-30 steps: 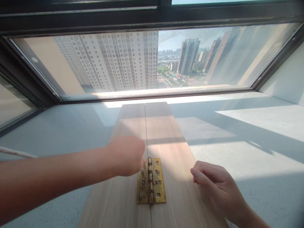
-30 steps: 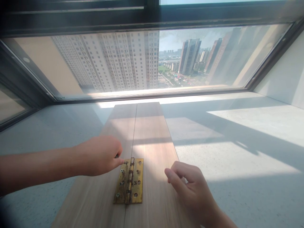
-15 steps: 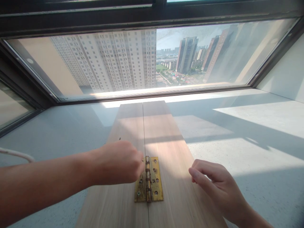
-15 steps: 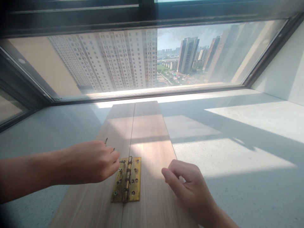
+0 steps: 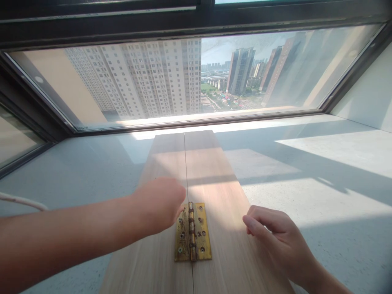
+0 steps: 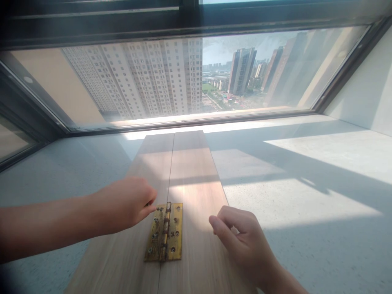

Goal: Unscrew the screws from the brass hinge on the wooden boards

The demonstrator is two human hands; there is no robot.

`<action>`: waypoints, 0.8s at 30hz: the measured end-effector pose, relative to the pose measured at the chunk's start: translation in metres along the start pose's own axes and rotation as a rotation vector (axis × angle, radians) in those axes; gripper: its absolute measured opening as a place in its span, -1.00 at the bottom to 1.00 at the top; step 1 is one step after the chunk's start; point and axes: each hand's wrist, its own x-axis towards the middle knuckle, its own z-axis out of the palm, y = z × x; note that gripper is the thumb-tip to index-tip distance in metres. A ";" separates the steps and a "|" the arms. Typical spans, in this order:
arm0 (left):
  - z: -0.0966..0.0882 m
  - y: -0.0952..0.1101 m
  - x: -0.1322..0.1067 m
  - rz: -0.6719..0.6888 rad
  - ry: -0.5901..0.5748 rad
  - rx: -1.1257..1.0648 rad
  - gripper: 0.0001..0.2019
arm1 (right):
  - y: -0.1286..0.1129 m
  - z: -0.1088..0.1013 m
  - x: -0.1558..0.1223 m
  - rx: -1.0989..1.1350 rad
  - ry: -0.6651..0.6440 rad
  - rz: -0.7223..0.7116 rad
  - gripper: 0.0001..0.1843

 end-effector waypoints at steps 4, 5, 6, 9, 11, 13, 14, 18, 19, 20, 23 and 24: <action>-0.002 -0.002 -0.004 -0.099 -0.025 -0.120 -0.87 | -0.002 0.000 -0.001 -0.004 -0.008 -0.004 -0.55; -0.003 -0.003 -0.004 -0.066 -0.019 -0.108 -0.89 | -0.002 0.001 -0.001 -0.004 -0.009 -0.006 -0.55; -0.003 -0.004 -0.005 -0.022 -0.013 -0.082 -0.86 | -0.002 0.001 -0.001 -0.003 -0.010 -0.009 -0.55; 0.000 -0.007 -0.006 0.129 0.016 0.038 -0.80 | -0.001 0.000 -0.002 -0.006 -0.005 -0.010 -0.56; 0.004 -0.010 -0.008 0.226 0.064 0.139 -0.82 | -0.002 0.000 -0.002 -0.009 -0.006 -0.012 -0.56; 0.007 -0.014 -0.009 0.368 0.131 0.261 -0.81 | -0.002 0.000 -0.002 -0.009 -0.007 -0.017 -0.56; 0.008 -0.015 -0.009 0.454 0.172 0.324 -0.80 | -0.002 -0.001 -0.002 -0.008 -0.007 -0.020 -0.56; 0.012 -0.019 -0.008 0.724 0.336 0.457 -0.78 | -0.004 -0.001 -0.002 -0.011 0.002 -0.029 -0.55; 0.012 -0.018 -0.007 0.734 0.349 0.461 -0.78 | -0.004 -0.001 -0.001 -0.009 0.004 -0.031 -0.55; 0.012 -0.017 -0.006 0.720 0.345 0.460 -0.78 | -0.004 -0.001 -0.001 -0.007 0.005 -0.032 -0.55; 0.013 -0.013 -0.002 0.591 0.247 0.410 -0.80 | -0.004 -0.001 -0.001 -0.005 0.003 -0.040 -0.56; 0.013 -0.012 -0.001 0.530 0.207 0.358 -0.81 | -0.004 -0.001 -0.001 -0.007 0.005 -0.041 -0.56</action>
